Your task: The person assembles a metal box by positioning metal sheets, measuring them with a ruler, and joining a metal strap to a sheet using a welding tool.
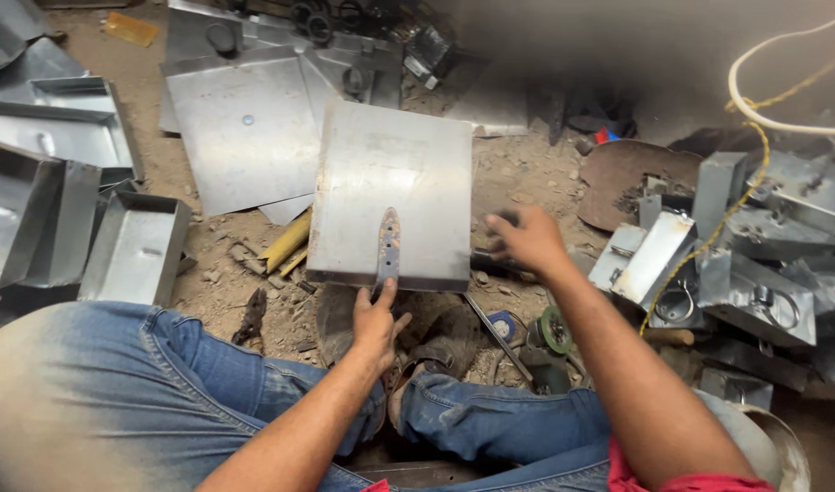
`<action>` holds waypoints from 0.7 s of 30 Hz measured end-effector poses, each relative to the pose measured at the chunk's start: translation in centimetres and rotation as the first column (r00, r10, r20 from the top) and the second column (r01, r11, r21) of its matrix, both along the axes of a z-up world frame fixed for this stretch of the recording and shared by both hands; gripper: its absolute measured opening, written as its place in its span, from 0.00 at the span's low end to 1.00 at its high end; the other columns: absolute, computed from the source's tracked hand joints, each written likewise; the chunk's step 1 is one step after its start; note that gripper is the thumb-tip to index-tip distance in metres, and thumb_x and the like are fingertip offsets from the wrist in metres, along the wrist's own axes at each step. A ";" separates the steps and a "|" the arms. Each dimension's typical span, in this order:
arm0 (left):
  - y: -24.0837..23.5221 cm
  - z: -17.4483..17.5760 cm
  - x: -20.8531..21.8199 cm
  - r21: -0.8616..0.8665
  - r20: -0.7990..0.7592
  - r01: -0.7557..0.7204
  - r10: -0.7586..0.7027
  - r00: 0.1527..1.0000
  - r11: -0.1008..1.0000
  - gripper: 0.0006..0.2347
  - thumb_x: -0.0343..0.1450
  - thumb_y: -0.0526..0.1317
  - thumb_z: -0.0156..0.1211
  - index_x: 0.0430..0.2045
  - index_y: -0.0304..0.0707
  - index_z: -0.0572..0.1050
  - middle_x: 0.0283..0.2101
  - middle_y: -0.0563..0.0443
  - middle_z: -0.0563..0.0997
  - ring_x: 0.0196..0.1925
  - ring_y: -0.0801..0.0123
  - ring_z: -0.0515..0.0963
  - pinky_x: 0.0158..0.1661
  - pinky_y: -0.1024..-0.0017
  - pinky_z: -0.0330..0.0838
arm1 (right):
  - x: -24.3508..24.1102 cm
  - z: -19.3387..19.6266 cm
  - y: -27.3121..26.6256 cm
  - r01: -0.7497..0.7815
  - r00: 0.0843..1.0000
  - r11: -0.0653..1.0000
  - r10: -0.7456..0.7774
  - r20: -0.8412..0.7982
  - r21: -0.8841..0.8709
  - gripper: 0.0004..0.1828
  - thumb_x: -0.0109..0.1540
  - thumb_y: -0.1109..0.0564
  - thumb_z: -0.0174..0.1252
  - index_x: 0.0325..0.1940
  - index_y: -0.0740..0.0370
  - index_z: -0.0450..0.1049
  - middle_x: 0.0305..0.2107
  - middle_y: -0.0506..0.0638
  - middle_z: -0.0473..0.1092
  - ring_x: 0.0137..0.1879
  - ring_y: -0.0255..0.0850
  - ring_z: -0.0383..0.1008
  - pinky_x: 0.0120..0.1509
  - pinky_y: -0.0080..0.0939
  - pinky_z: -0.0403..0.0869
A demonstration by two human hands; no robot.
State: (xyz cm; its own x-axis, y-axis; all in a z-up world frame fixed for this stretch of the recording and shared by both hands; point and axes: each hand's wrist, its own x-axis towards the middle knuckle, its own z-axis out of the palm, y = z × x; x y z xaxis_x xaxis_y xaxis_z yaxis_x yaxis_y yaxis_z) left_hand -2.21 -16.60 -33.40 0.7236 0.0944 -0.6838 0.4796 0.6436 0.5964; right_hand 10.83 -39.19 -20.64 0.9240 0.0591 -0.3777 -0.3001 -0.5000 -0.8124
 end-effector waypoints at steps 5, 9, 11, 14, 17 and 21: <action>-0.1 0.0 0.2 0.003 -0.030 0.021 -0.021 0.999 1.000 0.21 0.72 0.48 0.58 0.58 0.43 0.64 0.65 0.48 0.69 0.66 0.56 0.67 0.52 0.46 0.74 | -3.2 -3.3 -6.5 -0.031 0.997 0.909 0.001 -0.074 -0.415 0.14 0.66 0.52 0.59 0.50 0.64 0.80 0.27 0.57 0.79 0.27 0.42 0.81 0.37 0.44 0.80; 0.1 0.2 0.2 0.031 -0.037 0.035 -0.034 0.999 0.999 0.23 0.72 0.49 0.60 0.59 0.42 0.64 0.66 0.44 0.68 0.66 0.52 0.68 0.50 0.49 0.75 | -5.1 -10.4 -8.9 -0.226 0.968 0.795 0.118 -0.222 -0.563 0.12 0.64 0.55 0.59 0.50 0.54 0.80 0.32 0.57 0.82 0.34 0.42 0.84 0.44 0.46 0.81; 0.7 0.6 0.1 0.056 -0.042 0.065 -0.063 0.997 0.996 0.24 0.72 0.49 0.60 0.61 0.43 0.63 0.67 0.43 0.67 0.67 0.53 0.68 0.51 0.52 0.77 | -6.1 -14.3 -9.2 -0.399 0.871 0.618 0.486 -0.070 -0.678 0.15 0.56 0.58 0.67 0.47 0.53 0.81 0.42 0.56 0.79 0.47 0.50 0.79 0.53 0.50 0.77; 0.8 1.5 0.0 0.025 -0.027 0.071 -0.070 0.997 0.997 0.25 0.70 0.49 0.60 0.62 0.44 0.63 0.68 0.44 0.66 0.67 0.54 0.66 0.51 0.53 0.75 | -7.3 -16.6 -9.5 -0.612 0.738 0.352 0.577 -0.350 -0.709 0.18 0.56 0.61 0.64 0.50 0.52 0.79 0.45 0.56 0.78 0.53 0.51 0.79 0.58 0.49 0.77; 0.8 2.0 -0.1 0.040 -0.039 0.078 -0.077 0.996 0.996 0.25 0.71 0.49 0.60 0.62 0.42 0.63 0.68 0.42 0.66 0.67 0.53 0.67 0.52 0.53 0.75 | -7.6 -16.8 -8.0 -0.681 0.639 0.093 0.560 -0.527 -0.726 0.25 0.54 0.52 0.71 0.55 0.49 0.76 0.52 0.53 0.74 0.61 0.52 0.74 0.63 0.51 0.74; 0.8 2.3 0.1 0.033 -0.050 0.075 -0.073 0.996 0.997 0.24 0.72 0.49 0.58 0.62 0.43 0.63 0.68 0.44 0.66 0.66 0.54 0.68 0.52 0.52 0.75 | -8.5 -16.9 -6.9 -0.651 0.617 0.069 0.629 -0.473 -0.756 0.24 0.61 0.55 0.61 0.61 0.46 0.71 0.57 0.51 0.68 0.67 0.50 0.66 0.67 0.55 0.67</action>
